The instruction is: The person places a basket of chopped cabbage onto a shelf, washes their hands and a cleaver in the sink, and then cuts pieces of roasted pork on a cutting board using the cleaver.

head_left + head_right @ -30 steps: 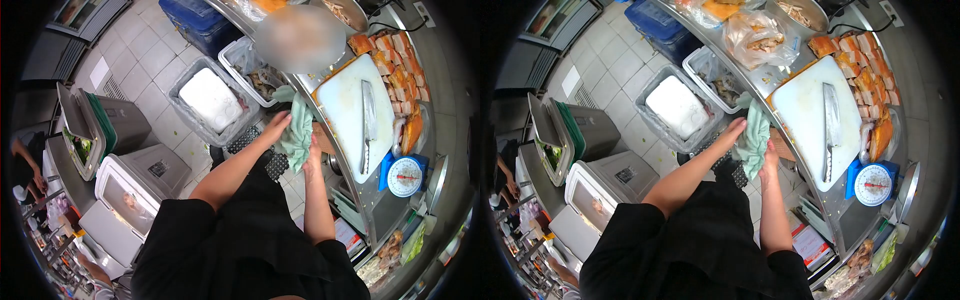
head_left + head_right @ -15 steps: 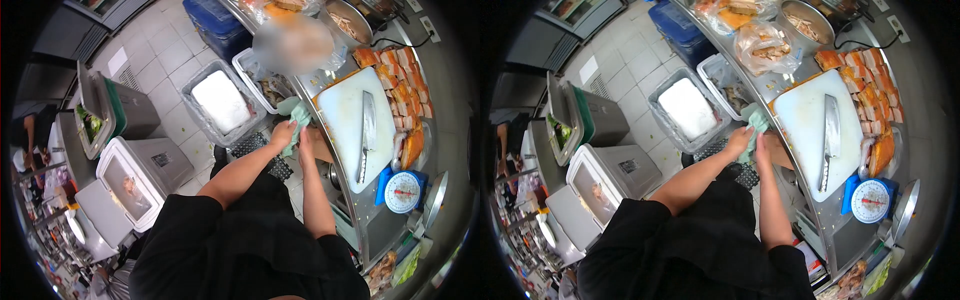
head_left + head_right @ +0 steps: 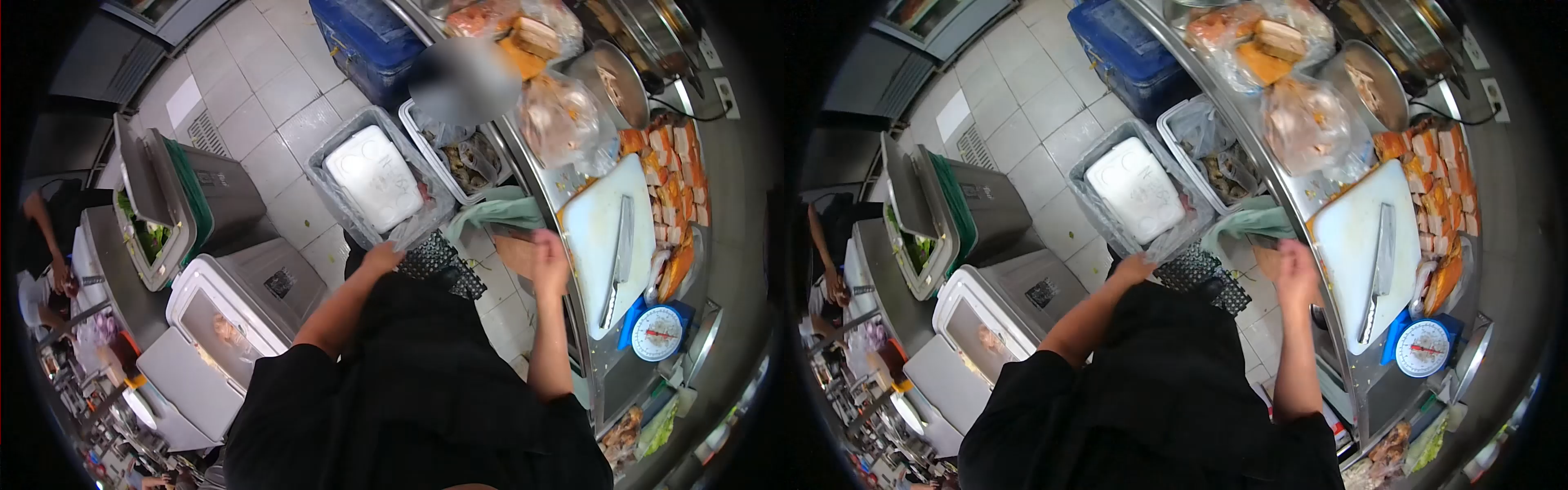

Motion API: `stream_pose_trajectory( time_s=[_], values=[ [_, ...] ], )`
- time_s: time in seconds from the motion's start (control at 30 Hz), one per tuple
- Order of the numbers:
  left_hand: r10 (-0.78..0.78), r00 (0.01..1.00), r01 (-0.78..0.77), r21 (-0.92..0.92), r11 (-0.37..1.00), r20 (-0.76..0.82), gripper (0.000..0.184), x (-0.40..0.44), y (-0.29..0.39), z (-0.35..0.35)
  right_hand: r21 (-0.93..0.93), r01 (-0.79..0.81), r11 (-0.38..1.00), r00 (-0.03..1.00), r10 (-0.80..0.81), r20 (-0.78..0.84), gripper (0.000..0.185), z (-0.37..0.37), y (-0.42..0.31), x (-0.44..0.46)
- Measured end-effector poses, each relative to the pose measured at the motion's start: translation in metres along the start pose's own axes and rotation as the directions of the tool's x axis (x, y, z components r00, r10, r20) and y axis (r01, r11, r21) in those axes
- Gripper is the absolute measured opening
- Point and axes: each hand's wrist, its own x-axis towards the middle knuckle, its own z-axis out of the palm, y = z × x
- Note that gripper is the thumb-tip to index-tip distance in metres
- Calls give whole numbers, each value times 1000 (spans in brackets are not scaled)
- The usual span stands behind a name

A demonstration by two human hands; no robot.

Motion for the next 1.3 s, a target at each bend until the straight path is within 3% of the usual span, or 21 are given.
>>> stream_pose_trajectory(
  time_s=[0.07,0.1,0.13,0.2,0.37,0.4,0.5,0.53,0.63,0.67,0.7,0.8,0.9,0.97,1.0,1.03,1.1,1.17,1.23,1.27,1.3],
  values=[
    [-170,984,170,-9,985,50,63,18,-48,-32,-131,15,991,960,-50,-274,17,-16,-35,35],
    [-244,968,244,3,970,65,63,33,-66,-45,-323,73,943,924,-186,-333,17,-21,-27,60],
    [-250,965,251,-2,968,83,63,49,-81,-57,-353,-25,935,921,-116,-372,17,-20,-22,77],
    [-265,958,266,-11,964,-108,63,90,-108,-79,-622,0,783,865,-312,-393,17,-15,9,101],
    [-290,918,299,-8,954,-271,68,222,-146,-141,-561,-127,818,845,-206,-493,23,-10,33,104],
    [-300,911,312,-2,950,-283,68,248,-151,-152,-549,-256,796,866,-63,-496,30,-13,33,101],
    [-143,937,213,198,957,-318,70,325,-178,-176,-613,-363,702,859,-4,-512,39,-9,23,101],
    [-163,964,205,195,959,-209,74,351,-184,-186,-623,-359,695,844,-43,-534,45,-5,22,100],
    [-234,969,248,333,910,-81,95,406,-212,-174,-593,-434,679,812,8,-584,50,-24,49,89],
    [-237,966,259,325,909,-107,99,412,-216,-168,-586,-457,669,798,18,-603,53,-25,52,85],
    [-334,938,346,321,882,-94,103,409,-206,-164,-602,-464,650,802,19,-597,53,-26,52,85],
    [-335,939,338,407,849,-81,103,392,-176,-181,-668,-463,583,803,-44,-595,52,-26,52,83],
    [-271,961,217,467,857,50,94,372,-180,-183,-669,-487,562,786,-53,-616,49,-29,57,78],
    [-4,991,2,14,1000,131,84,366,-213,-161,-718,-447,534,820,-76,-568,47,-41,72,68],
    [-13,995,15,-15,1000,97,81,355,-208,-156,-795,-417,440,855,-107,-507,46,-55,89,57],
    [-24,998,27,-47,999,63,77,337,-196,-150,-791,-420,444,853,-104,-511,46,-52,86,57],
    [-45,997,51,-103,993,56,72,295,-146,-169,-660,-493,567,803,5,-596,45,-34,66,66],
    [-38,999,35,-145,989,-22,69,263,-116,-191,-693,-470,546,810,-43,-584,46,-43,83,58],
    [-16,999,12,-70,997,-51,70,241,-106,-231,-799,-371,474,866,-135,-482,35,-50,97,52],
    [5,999,-12,-217,976,-33,69,229,-96,-261,-875,-374,307,904,-89,-417,33,-65,121,38],
    [26,1000,-30,-358,933,-16,69,221,-85,-286,-872,-376,314,903,-86,-421,33,-65,119,40]
  ],
)
